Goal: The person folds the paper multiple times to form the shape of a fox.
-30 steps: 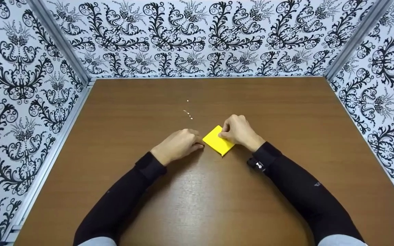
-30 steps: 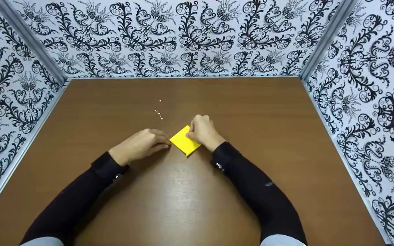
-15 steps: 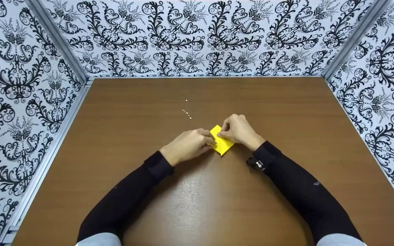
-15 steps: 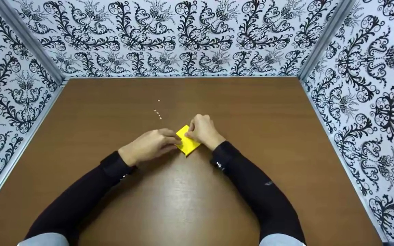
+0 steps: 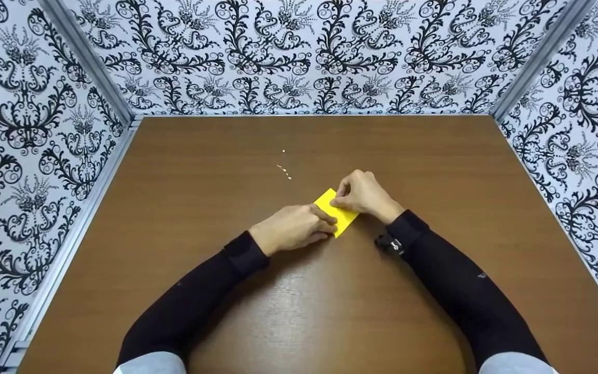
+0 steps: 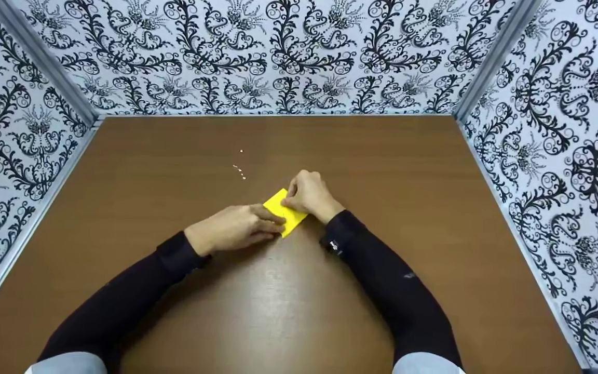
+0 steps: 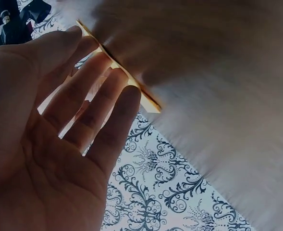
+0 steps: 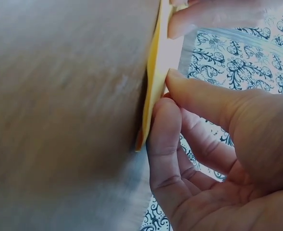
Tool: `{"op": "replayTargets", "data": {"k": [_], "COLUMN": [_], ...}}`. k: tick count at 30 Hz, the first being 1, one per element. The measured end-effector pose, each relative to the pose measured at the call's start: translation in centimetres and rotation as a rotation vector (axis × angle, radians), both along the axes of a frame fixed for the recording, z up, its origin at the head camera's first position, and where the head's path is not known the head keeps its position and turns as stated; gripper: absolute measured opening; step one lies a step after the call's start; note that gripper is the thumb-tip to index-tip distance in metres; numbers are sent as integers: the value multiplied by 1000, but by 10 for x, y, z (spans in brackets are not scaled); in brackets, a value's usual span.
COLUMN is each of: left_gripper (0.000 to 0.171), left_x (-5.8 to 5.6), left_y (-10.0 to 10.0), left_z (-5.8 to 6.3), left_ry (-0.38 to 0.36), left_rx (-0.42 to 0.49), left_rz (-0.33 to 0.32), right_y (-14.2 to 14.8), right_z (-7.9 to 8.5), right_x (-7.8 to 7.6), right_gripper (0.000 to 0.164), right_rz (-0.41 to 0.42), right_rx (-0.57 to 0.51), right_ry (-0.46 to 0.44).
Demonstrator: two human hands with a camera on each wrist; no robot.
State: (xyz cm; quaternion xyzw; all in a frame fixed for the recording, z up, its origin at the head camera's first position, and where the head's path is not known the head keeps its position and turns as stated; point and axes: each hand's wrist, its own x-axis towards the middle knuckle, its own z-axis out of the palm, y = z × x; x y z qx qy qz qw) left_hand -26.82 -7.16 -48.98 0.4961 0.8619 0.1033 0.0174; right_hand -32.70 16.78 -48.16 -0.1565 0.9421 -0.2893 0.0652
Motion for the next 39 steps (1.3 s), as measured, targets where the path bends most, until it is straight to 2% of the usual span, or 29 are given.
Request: {"op": "replayTargets", "data": {"k": [7,12,21,33,39], "left_gripper": [30,30,31,29,27], "left_x": [1,2,2,4,6], "left_y": [-1,0,0,4,6], "left_z": [3,3,2,8,8], "left_ry": [70,88,59,29,4], "left_rx": [-67,-69,-57,-81,-68], "left_rz": [-37,-44,-19,15,60], "right_y": [-1,-3,-6,-4,-4], "right_z": [5,5,4,3,5], "right_x": [-9,-18,-27,-28,-28], "right_gripper": [16,20,18,16,16], "right_rz": [3,19,16,-9,1], "right_rx": [-11,0,-6,-72,-83], "right_ry": [15,23,-30,-88,-96]}}
